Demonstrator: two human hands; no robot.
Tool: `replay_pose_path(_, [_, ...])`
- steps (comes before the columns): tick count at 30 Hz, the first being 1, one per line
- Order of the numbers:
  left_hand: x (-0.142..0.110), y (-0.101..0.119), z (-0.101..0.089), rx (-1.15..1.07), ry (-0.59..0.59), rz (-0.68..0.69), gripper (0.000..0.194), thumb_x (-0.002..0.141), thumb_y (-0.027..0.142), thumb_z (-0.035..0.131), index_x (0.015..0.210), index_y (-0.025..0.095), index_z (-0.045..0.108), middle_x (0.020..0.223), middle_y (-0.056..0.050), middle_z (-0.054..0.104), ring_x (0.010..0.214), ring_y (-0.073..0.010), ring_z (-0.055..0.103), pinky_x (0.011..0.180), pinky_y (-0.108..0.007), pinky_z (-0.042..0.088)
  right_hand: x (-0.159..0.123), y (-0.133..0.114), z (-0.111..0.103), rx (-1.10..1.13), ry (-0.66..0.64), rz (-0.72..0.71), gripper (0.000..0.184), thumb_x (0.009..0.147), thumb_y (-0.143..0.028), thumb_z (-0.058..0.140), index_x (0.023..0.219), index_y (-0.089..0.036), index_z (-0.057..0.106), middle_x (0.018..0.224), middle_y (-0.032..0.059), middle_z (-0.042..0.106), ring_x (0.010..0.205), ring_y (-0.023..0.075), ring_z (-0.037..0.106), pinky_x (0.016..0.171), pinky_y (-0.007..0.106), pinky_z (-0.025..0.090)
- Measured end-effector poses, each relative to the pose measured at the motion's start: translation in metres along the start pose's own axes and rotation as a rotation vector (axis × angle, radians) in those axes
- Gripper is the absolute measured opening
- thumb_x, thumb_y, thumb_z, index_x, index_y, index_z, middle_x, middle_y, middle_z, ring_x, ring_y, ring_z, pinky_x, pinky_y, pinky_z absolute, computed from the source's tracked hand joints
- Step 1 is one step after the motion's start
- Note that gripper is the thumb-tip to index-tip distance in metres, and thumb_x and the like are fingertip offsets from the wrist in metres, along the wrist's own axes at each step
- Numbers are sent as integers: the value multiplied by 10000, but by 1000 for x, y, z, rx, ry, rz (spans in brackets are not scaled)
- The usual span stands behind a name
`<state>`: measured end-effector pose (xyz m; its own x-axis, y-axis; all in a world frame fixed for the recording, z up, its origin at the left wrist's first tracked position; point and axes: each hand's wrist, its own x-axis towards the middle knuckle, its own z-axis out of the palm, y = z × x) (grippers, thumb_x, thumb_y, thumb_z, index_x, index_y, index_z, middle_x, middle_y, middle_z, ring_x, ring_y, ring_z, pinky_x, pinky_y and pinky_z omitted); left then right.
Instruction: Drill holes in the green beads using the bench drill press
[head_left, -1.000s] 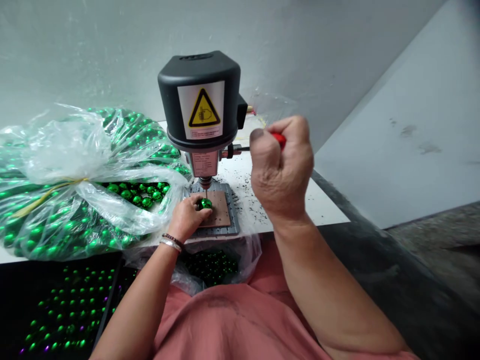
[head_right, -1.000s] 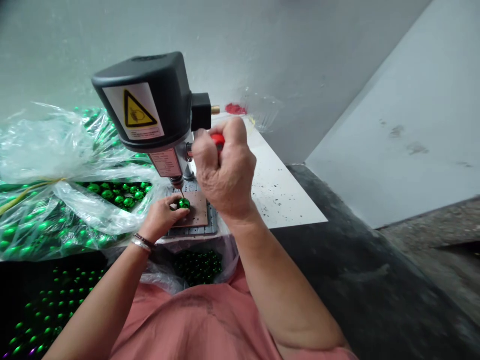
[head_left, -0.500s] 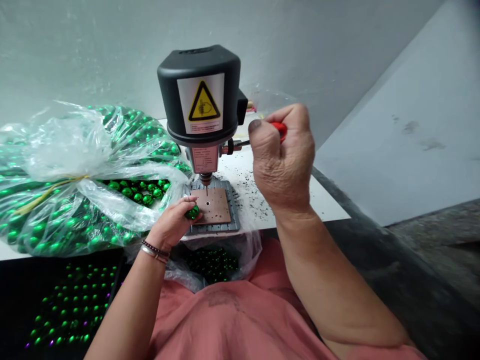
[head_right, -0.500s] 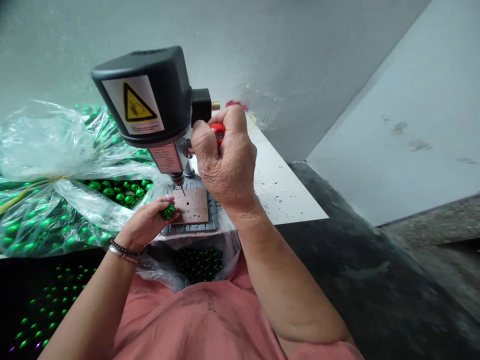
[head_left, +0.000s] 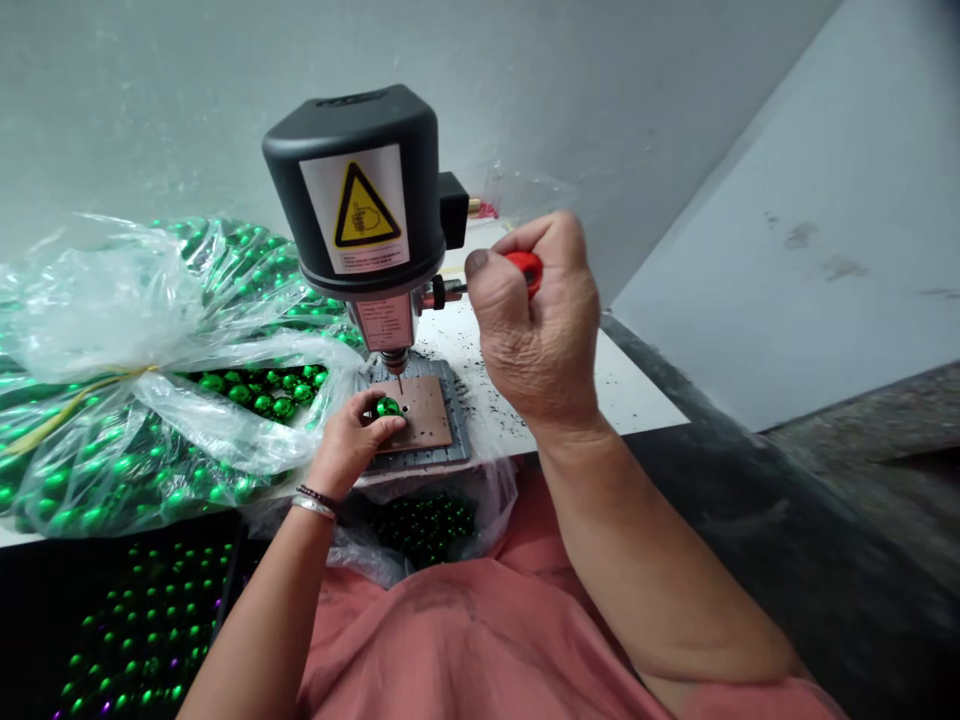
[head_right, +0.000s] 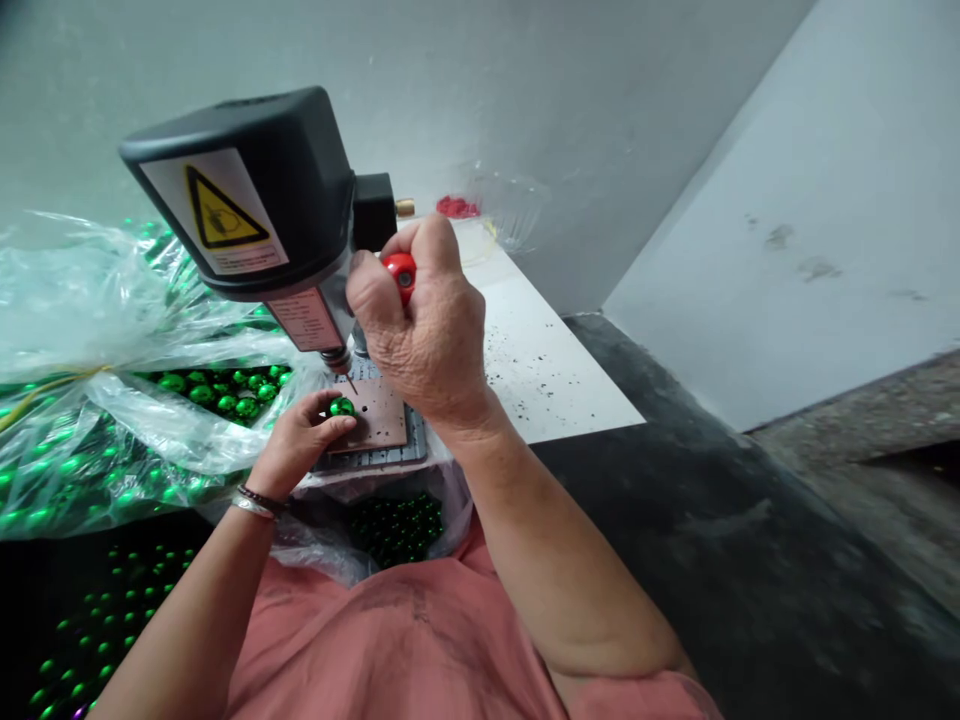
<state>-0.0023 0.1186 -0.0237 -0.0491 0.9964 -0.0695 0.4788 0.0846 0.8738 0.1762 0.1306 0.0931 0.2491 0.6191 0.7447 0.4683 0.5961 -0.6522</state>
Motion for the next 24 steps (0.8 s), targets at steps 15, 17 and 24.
replay_pose_path(15, [15, 15, 7, 420, -1, 47, 452, 670, 297, 676, 1108, 193, 628, 879, -26, 673, 777, -175, 604, 759, -299, 473, -2, 2, -3, 46, -29, 12, 209, 812, -380, 504, 771, -199, 409, 622, -69, 389, 513, 3, 353, 505, 138, 367])
replay_pose_path(17, [18, 15, 9, 484, 10, 81, 452, 669, 289, 672, 1107, 184, 630, 955, -51, 664, 827, -187, 599, 797, -317, 467, -2, 2, -3, 40, -30, 14, 199, 810, -370, 506, 770, -201, 411, 622, -70, 395, 515, 4, 355, 506, 137, 366])
replay_pose_path(24, [29, 5, 13, 471, -36, 142, 481, 618, 335, 719, 1064, 174, 640, 1001, -65, 636, 900, -194, 578, 816, -315, 463, -3, 3, -4, 50, -23, -12, 221, 810, -389, 504, 768, -189, 421, 625, -63, 398, 518, 3, 351, 486, 133, 365])
